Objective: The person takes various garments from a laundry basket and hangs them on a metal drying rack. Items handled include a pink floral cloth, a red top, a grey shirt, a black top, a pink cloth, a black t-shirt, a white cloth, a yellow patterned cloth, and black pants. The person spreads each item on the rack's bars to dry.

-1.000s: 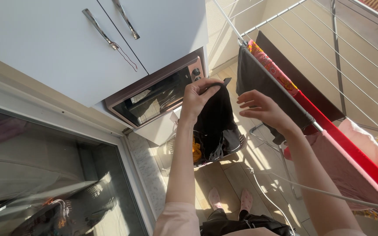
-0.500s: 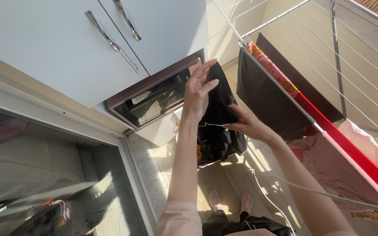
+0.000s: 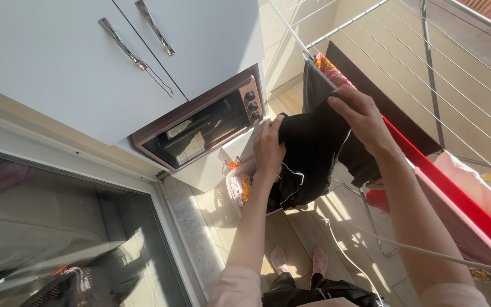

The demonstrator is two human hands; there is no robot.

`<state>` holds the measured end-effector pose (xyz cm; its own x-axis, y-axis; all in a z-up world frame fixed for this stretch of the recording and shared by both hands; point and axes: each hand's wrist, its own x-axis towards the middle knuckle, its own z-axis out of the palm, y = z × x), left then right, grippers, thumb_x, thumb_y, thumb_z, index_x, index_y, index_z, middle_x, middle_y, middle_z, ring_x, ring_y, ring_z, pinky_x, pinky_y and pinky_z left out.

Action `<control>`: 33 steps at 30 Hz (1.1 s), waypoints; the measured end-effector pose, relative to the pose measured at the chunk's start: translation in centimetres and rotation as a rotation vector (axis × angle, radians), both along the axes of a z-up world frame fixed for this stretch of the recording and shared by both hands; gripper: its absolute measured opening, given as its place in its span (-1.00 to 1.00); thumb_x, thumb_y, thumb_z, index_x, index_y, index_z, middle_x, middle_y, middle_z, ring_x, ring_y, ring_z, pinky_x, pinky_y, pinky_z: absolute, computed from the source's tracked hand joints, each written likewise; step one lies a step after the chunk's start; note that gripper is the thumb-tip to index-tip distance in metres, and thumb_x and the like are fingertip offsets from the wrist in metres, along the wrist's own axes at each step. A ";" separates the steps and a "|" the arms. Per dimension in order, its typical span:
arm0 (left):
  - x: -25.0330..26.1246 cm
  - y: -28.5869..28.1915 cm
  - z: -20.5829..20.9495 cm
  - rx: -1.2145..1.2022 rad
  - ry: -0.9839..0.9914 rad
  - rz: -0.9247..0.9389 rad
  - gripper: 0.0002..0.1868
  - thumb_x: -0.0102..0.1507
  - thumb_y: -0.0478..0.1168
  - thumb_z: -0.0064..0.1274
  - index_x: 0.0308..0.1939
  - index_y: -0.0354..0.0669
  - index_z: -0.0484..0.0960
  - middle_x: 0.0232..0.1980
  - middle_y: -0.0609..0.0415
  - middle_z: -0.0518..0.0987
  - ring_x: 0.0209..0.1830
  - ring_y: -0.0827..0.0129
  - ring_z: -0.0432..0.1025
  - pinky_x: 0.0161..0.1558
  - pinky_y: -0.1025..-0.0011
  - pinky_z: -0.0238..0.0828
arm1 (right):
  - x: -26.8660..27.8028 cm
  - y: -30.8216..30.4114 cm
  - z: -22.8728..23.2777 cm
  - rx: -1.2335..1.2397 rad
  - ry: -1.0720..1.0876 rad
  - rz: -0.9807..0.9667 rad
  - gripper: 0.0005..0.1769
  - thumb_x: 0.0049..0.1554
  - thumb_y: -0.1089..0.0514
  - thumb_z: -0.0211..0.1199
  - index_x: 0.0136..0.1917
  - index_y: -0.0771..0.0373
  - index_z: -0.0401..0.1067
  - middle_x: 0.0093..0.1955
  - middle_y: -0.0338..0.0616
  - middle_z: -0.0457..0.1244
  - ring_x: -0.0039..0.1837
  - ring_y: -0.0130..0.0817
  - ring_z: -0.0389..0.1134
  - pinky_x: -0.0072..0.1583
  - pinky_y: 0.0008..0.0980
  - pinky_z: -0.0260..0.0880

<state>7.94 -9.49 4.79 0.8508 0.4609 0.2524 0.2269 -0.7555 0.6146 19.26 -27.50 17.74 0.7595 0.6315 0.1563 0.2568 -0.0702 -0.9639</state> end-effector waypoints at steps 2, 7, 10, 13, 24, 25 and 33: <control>-0.2 0.8 -0.2 -0.203 -0.130 0.198 -0.32 0.24 -0.48 0.11 0.41 -0.02 0.31 0.13 -0.19 0.48 0.17 -0.26 0.46 0.15 -0.34 0.41 | 2.0 -1.7 -0.5 0.046 -0.121 -0.046 -0.89 0.37 0.11 0.28 0.01 0.14 0.51 -0.21 -0.29 0.25 -0.06 -0.56 0.22 0.11 -0.41 0.34; -1.3 3.4 -3.0 -0.340 -0.128 0.360 -0.66 0.24 -0.19 0.17 0.07 -0.08 0.50 -0.17 0.02 0.60 -0.17 0.05 0.52 -0.11 0.01 0.41 | 3.4 -4.8 0.9 0.150 -0.167 -0.241 -0.89 0.45 0.13 0.17 0.09 0.19 0.41 -0.05 -0.32 0.20 0.05 -0.55 0.16 0.21 -0.48 0.24; -2.2 3.6 -0.1 -0.448 -0.121 0.275 -0.82 0.25 -0.24 0.10 -0.11 -0.15 0.72 -0.27 0.04 0.73 -0.35 0.29 0.53 -0.22 0.40 0.39 | 5.8 -7.3 -0.6 0.188 -0.119 -0.320 -0.88 0.46 0.11 0.11 0.14 0.18 0.34 0.00 -0.40 0.17 0.07 -0.63 0.11 0.22 -0.61 0.11; -2.1 3.6 3.3 -0.707 -0.110 0.220 -0.75 0.23 -0.22 0.14 -0.05 -0.16 0.77 -0.25 0.08 0.68 -0.32 0.43 0.48 -0.17 0.53 0.37 | 6.6 -8.9 -1.4 0.201 -0.001 -0.323 -0.89 0.47 0.04 0.10 0.14 0.08 0.32 -0.04 -0.48 0.14 0.03 -0.69 0.08 0.15 -0.66 0.07; -2.1 6.5 2.7 -0.059 -0.084 0.175 -0.80 0.12 -0.19 0.34 -0.24 -0.09 0.68 -0.27 0.10 0.59 -0.37 0.30 0.50 -0.28 0.30 0.44 | 7.1 -10.3 -4.0 0.201 0.058 -0.370 -0.86 0.49 0.01 0.09 0.16 0.08 0.31 -0.01 -0.44 0.20 -0.01 -0.69 0.15 0.12 -0.64 0.24; -2.5 6.3 2.9 -0.358 -0.060 0.135 -0.70 0.08 -0.21 0.37 -0.16 -0.03 0.63 -0.25 0.12 0.62 -0.32 0.35 0.52 -0.24 0.37 0.46 | 6.9 -10.3 -3.9 0.164 0.079 -0.389 -0.87 0.48 0.02 0.08 0.16 0.08 0.34 -0.01 -0.43 0.21 0.01 -0.67 0.19 0.15 -0.60 0.28; -3.4 3.6 6.2 -0.730 0.260 -0.130 -0.62 0.10 -0.07 0.30 -0.10 -0.21 0.79 -0.32 0.11 0.67 -0.34 0.46 0.50 -0.10 0.55 0.42 | 7.5 -11.1 -13.5 -0.431 -0.117 -0.475 -0.69 0.19 0.15 0.28 0.19 0.25 0.56 -0.05 -0.07 0.14 -0.06 -0.27 0.25 -0.04 -0.34 0.27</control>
<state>4.52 -5.87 10.99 0.8995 0.3263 -0.2905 0.3691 -0.2117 0.9050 26.77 -38.57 4.21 0.9647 0.2556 0.0630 0.2044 -0.5763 -0.7913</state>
